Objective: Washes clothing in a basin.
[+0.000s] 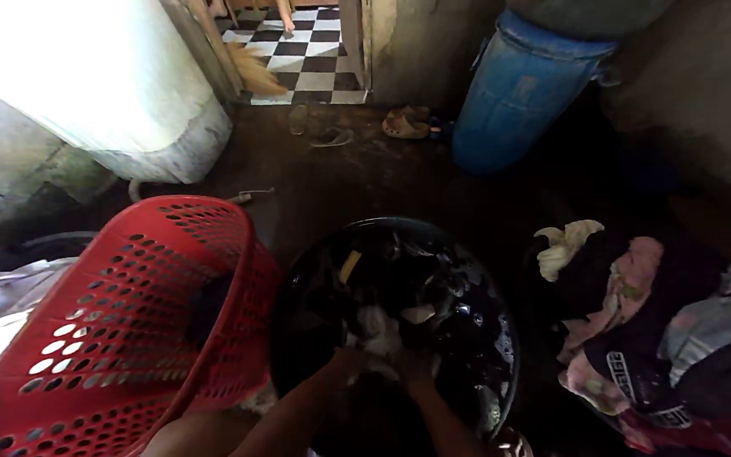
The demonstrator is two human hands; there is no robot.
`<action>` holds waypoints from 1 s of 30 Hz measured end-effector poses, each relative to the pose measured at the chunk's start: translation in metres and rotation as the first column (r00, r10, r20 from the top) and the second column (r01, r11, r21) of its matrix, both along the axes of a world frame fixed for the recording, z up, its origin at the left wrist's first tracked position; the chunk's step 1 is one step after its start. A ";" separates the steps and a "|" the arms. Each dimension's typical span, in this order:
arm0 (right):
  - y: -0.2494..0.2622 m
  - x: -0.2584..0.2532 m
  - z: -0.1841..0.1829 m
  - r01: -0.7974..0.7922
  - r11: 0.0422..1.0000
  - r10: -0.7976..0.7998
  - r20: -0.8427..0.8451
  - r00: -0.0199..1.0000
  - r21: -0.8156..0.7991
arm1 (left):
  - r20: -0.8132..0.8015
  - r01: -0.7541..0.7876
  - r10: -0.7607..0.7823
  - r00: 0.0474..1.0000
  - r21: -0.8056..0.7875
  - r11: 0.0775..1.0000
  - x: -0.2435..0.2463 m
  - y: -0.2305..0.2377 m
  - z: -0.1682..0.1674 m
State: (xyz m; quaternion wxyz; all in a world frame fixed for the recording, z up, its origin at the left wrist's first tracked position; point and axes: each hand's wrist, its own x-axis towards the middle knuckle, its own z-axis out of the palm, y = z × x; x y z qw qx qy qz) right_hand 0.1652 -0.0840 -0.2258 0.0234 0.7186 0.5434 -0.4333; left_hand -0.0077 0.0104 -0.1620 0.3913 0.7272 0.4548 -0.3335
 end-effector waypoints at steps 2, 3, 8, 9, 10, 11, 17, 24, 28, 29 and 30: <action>0.001 -0.001 -0.003 0.033 0.997 -0.032 0.007 0.999 -0.065 | 0.026 -0.097 0.098 0.995 -0.042 0.994 -0.001 -0.006 0.001; 0.003 0.001 0.000 0.072 0.991 -0.073 -0.004 0.997 -0.116 | 0.008 -0.067 0.068 0.998 -0.059 0.996 -0.001 -0.007 -0.001; 0.040 0.036 0.035 0.234 0.958 -0.237 0.005 0.972 -0.167 | 0.018 0.064 -0.063 0.998 -0.116 0.991 0.017 0.006 0.032; 0.045 0.047 0.040 0.346 0.935 -0.350 -0.037 0.936 -0.078 | 0.138 0.026 -0.012 0.990 -0.100 0.995 0.017 0.013 0.024; 0.048 0.056 0.045 0.502 0.864 -0.496 -0.126 0.859 0.019 | 0.264 -0.026 0.048 0.963 -0.087 0.996 0.019 0.022 0.016; 0.052 0.064 0.057 0.624 0.778 -0.600 -0.204 0.774 0.077 | 0.373 -0.093 0.118 0.920 -0.082 0.992 0.023 0.029 0.020; 0.074 0.081 0.169 0.658 0.463 -0.564 -0.376 0.735 0.593 | 0.474 -0.239 0.103 0.875 0.237 0.942 0.052 0.064 0.156; 0.054 0.065 0.302 0.562 -0.059 -0.313 -0.550 0.774 0.825 | 0.785 -0.524 -0.215 0.582 0.563 0.639 0.025 0.029 0.277; 0.062 0.062 0.305 0.280 -0.262 -0.326 -0.358 0.875 0.923 | 0.747 -0.610 -0.328 0.579 0.663 0.433 0.022 0.028 0.281; 0.065 0.063 0.298 0.220 -0.205 -0.395 -0.287 0.873 0.954 | 0.732 -0.592 -0.288 0.617 0.674 0.442 0.025 0.031 0.275; 0.068 0.063 0.290 0.209 -0.083 -0.460 -0.224 0.859 0.974 | 0.711 -0.557 -0.215 0.669 0.672 0.488 0.028 0.035 0.266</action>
